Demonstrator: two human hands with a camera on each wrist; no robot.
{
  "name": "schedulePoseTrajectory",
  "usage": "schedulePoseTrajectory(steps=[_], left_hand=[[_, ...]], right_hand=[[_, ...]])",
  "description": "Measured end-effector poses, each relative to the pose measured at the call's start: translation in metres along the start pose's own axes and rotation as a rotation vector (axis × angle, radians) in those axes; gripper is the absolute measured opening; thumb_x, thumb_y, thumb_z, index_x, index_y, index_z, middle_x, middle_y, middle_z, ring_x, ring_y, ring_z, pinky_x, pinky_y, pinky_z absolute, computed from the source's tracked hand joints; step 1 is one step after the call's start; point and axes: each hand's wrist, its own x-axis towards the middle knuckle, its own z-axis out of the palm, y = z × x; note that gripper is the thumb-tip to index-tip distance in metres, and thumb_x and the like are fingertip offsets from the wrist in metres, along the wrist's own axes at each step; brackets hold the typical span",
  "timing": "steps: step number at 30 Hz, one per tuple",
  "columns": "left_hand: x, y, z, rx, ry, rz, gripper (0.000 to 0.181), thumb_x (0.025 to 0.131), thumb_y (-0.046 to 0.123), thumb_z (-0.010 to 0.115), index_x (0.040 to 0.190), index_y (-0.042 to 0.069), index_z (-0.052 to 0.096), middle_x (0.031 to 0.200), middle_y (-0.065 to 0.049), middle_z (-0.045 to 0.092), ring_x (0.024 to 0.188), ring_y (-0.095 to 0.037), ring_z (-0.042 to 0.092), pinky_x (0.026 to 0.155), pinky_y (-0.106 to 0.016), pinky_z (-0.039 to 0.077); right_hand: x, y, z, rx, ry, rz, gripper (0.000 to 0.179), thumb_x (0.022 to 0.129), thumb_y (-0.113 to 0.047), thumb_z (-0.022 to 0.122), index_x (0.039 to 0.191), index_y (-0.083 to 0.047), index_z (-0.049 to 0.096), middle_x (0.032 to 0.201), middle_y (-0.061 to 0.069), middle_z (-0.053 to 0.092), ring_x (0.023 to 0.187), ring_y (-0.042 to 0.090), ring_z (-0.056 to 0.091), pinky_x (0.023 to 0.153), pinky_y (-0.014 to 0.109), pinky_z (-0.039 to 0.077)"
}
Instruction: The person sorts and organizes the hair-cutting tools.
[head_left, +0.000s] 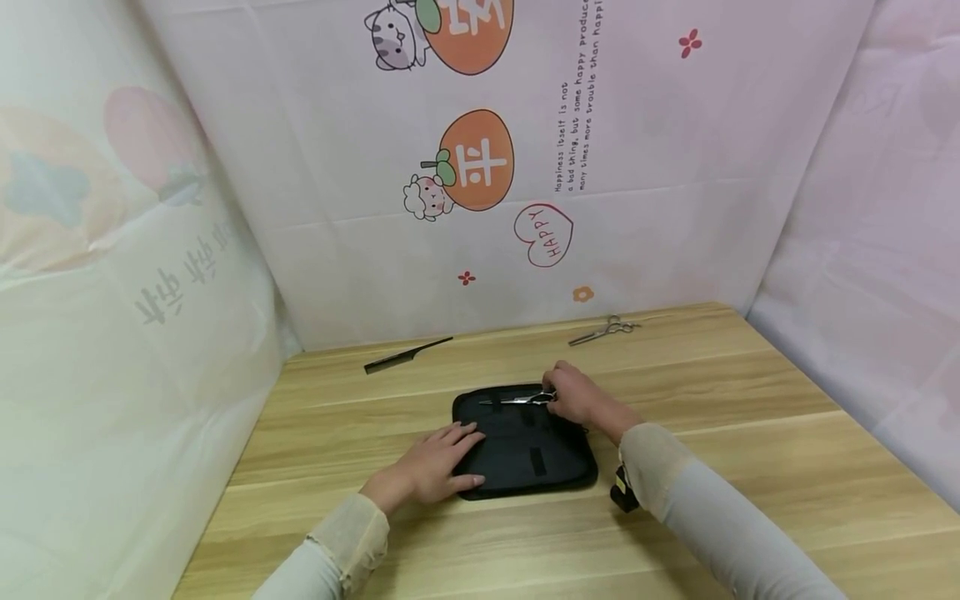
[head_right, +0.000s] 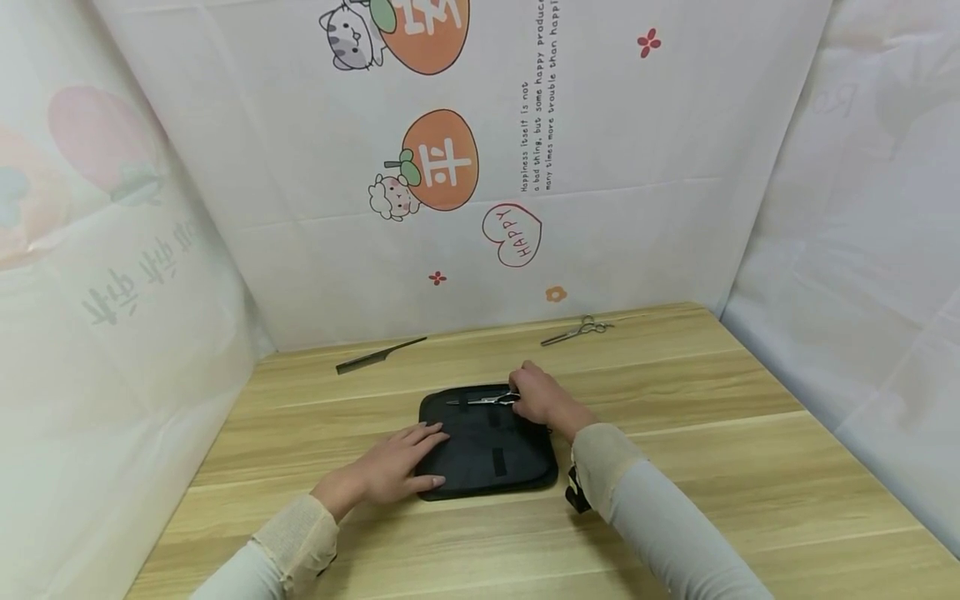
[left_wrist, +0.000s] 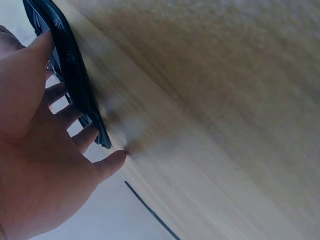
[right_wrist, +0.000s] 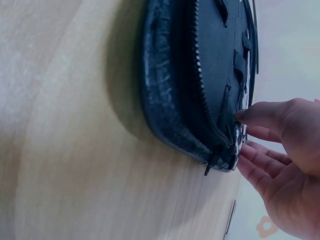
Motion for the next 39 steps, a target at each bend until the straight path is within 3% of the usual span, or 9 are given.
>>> schedulePoseTrajectory(steps=[8,15,19,39], left_hand=[[-0.0002,0.0004,-0.0012,0.001,-0.013,-0.014,0.070,0.103,0.051,0.056,0.159,0.013,0.037,0.166,-0.011,0.030,0.153,-0.035,0.026,0.116,-0.061,0.030],[0.0012,-0.0033,0.0038,-0.001,-0.003,-0.015,0.071,0.103,0.052,0.055,0.160,0.014,0.035,0.167,-0.011,0.028,0.153,-0.037,0.024,0.116,-0.063,0.029],[0.0016,-0.0035,0.0033,-0.005,-0.006,-0.017,0.071,0.103,0.052,0.055,0.160,0.014,0.035,0.167,-0.011,0.028,0.153,-0.037,0.024,0.116,-0.063,0.028],[0.0011,0.0013,-0.0001,-0.013,-0.019,-0.023,0.069,0.103,0.051,0.055,0.159,0.015,0.036,0.167,-0.011,0.028,0.153,-0.036,0.024,0.116,-0.062,0.028]], right_hand=[[0.0055,0.0009,-0.0002,-0.025,-0.023,-0.035,0.020,0.091,-0.006,0.074,0.107,0.005,0.068,0.101,0.015,0.067,0.095,0.029,0.065,0.083,0.044,0.055],[0.0057,0.0005,0.0001,0.007,-0.019,-0.053,0.017,0.091,-0.005,0.073,0.104,0.006,0.069,0.100,0.017,0.068,0.094,0.031,0.065,0.083,0.045,0.055],[0.0053,-0.0002,-0.0012,-0.012,-0.003,-0.102,0.016,0.090,-0.005,0.073,0.102,0.005,0.069,0.096,0.016,0.068,0.090,0.029,0.066,0.079,0.043,0.056],[0.0071,-0.0016,0.0026,0.001,-0.008,-0.104,0.019,0.092,-0.004,0.073,0.107,0.006,0.069,0.099,0.016,0.067,0.090,0.029,0.066,0.081,0.045,0.056]])
